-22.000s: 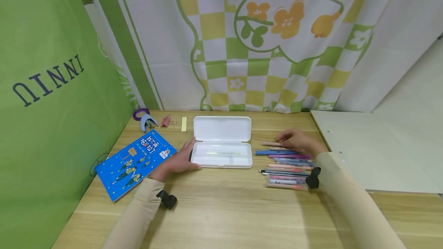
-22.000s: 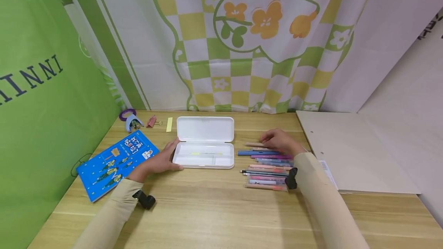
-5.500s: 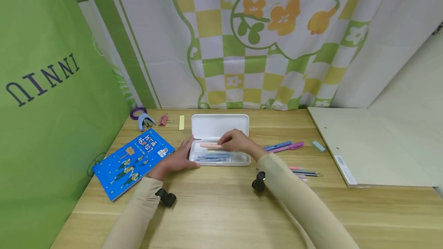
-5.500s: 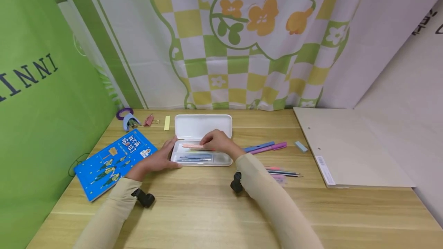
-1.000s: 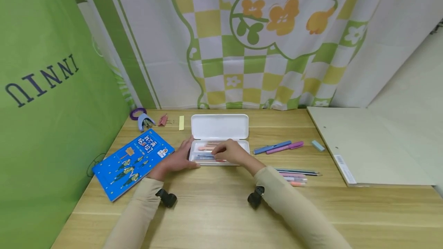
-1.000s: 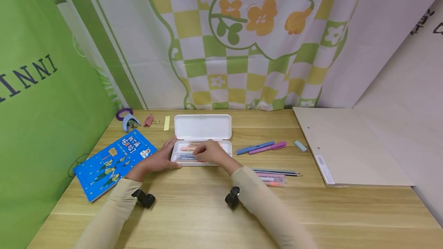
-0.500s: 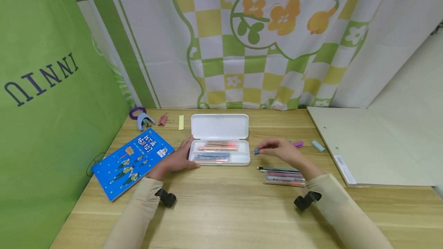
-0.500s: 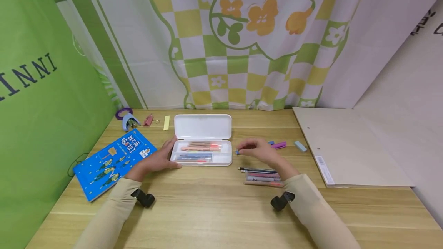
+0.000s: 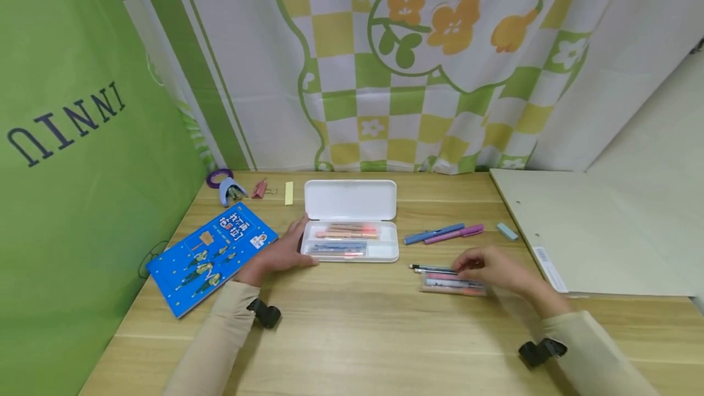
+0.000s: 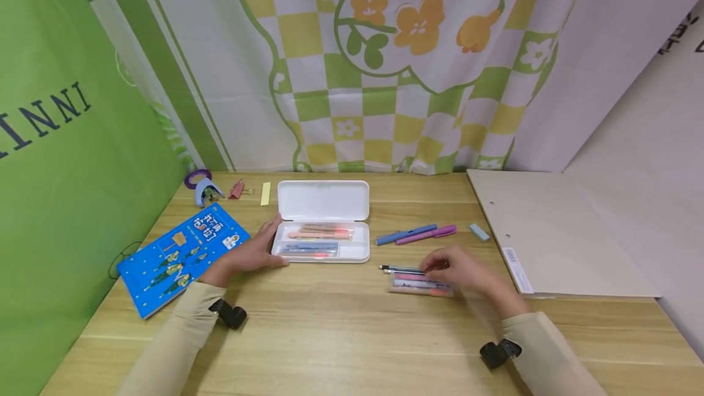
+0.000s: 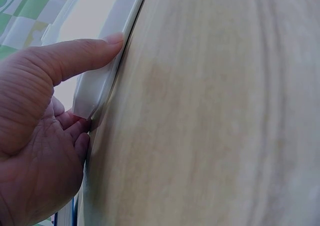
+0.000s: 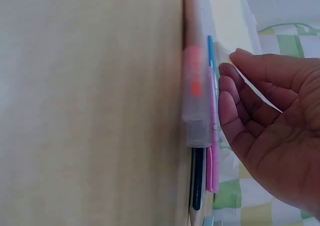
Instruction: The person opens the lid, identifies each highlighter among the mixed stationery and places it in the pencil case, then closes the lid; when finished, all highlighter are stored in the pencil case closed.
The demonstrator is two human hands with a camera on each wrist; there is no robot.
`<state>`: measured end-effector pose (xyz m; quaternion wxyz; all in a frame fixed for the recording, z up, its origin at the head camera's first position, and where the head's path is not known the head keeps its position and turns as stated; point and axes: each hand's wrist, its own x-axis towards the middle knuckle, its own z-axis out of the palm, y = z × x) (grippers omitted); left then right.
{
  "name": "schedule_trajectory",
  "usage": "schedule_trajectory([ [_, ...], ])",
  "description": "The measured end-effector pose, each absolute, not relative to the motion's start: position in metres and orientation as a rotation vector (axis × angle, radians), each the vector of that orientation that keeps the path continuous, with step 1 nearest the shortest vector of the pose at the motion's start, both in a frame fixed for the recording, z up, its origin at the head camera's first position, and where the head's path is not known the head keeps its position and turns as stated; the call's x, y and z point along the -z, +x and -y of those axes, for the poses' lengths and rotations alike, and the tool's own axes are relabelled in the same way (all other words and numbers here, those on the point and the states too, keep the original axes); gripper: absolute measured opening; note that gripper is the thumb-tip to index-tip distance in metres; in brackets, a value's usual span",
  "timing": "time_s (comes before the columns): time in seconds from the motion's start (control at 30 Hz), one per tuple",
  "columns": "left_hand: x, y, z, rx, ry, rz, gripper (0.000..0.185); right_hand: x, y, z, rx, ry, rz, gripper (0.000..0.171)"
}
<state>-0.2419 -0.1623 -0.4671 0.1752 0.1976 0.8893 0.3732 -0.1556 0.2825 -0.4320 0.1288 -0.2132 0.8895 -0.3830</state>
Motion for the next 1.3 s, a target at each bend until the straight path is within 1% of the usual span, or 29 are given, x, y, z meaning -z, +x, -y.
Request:
schedule_trajectory([
  [0.13, 0.466, -0.241, 0.162, -1.071, 0.560, -2.515, 0.114, 0.436, -0.151, -0.279, 1.076, -0.656, -2.650, 0.010],
  [0.4, 0.465, -0.241, 0.161, -1.069, 0.565, -2.512, 0.115, 0.440, -0.152, -0.274, 1.037, -0.768, -2.725, 0.013],
  [0.73, 0.464, -0.240, 0.162, -1.035, 0.572, -2.531, 0.114, 0.439, -0.156, -0.273, 0.956, -0.810, -2.726, 0.016],
  [0.87, 0.466, -0.240, 0.163, -1.036, 0.565, -2.527, 0.114, 0.440, -0.158, -0.272, 0.949, -0.804, -2.724, 0.014],
  [1.0, 0.466, -0.240, 0.163, -1.039, 0.565, -2.515, 0.114, 0.442, -0.161, -0.274, 1.004, -0.773, -2.701, 0.012],
  [1.13, 0.463, -0.239, 0.162, -1.047, 0.557, -2.507, 0.113, 0.442, -0.164, -0.276, 1.128, -0.723, -2.637, 0.013],
  [1.3, 0.462, -0.239, 0.162, -1.037, 0.538, -2.512, 0.113, 0.432, -0.172, -0.268, 1.231, -0.721, -2.574, 0.016],
])
